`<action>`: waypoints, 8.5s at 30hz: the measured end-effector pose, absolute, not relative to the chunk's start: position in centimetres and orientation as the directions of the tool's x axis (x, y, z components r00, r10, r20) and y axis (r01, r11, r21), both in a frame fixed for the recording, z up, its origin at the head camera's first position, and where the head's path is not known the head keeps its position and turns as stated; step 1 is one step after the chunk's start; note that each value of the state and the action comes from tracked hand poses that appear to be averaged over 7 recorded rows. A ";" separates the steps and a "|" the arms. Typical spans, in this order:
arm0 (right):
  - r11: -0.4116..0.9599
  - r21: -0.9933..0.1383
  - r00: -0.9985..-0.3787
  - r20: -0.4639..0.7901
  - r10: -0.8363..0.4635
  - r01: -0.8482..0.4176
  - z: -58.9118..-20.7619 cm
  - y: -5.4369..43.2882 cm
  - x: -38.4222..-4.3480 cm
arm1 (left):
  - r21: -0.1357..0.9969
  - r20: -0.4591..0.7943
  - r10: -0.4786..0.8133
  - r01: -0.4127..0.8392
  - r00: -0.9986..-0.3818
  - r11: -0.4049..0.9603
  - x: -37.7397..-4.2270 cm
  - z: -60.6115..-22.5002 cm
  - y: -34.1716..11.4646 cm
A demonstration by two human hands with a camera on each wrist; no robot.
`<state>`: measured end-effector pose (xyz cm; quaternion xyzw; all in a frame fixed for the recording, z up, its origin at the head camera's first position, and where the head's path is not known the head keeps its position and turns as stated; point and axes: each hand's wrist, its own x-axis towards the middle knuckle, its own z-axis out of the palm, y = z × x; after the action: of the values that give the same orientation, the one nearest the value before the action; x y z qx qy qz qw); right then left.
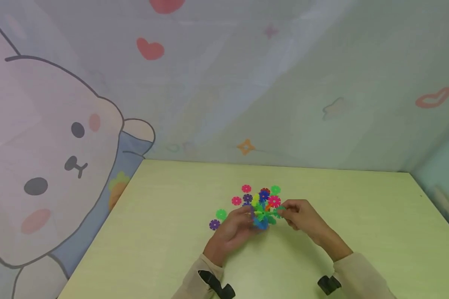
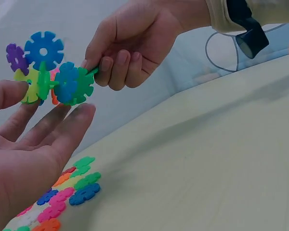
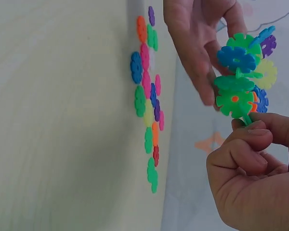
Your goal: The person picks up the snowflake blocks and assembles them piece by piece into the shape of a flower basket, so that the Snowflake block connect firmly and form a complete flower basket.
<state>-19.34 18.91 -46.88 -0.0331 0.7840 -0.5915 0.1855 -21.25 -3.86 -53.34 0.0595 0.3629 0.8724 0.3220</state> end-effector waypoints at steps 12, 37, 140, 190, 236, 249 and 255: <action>0.364 -0.928 -0.897 -0.222 -0.382 0.075 -46.4 19.3 -21.5 | 0.633 -0.155 0.661 -0.588 -0.734 -0.504 -21.1 -53.2 -4.4; 0.313 -0.946 -0.885 -0.219 -0.411 0.088 -46.4 17.7 -23.3 | 0.480 -0.102 0.565 -0.538 -0.819 -0.693 -21.0 -54.4 -5.3; 0.342 -0.931 -0.938 -0.225 -0.265 0.127 -46.6 16.8 -19.5 | 0.540 -0.124 0.549 -0.520 -0.827 -0.662 -21.4 -54.7 -4.9; 0.413 -0.900 -0.920 -0.038 -0.391 -0.139 -46.3 18.2 -22.6 | 0.556 -0.076 0.688 -0.603 -0.722 -0.572 -21.7 -53.9 -4.6; 0.371 -0.927 -0.951 -0.157 -0.265 0.049 -47.8 17.8 -24.0 | 0.430 -0.148 0.571 -0.573 -0.807 -0.698 -22.4 -55.0 -6.6; 0.402 -0.916 -0.866 -0.209 -0.455 0.009 -45.8 17.7 -23.6 | 0.429 -0.127 0.619 -0.606 -0.775 -0.670 -22.3 -54.7 -6.3; 0.419 -0.907 -0.879 -0.165 -0.448 -0.043 -45.8 17.6 -23.3 | 0.400 -0.148 0.600 -0.602 -0.786 -0.690 -22.0 -54.8 -6.1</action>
<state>-23.27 17.62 -45.76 -0.1498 0.8195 -0.5175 0.1955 -22.03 -6.08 -54.78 -0.0024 0.2187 0.9194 0.3271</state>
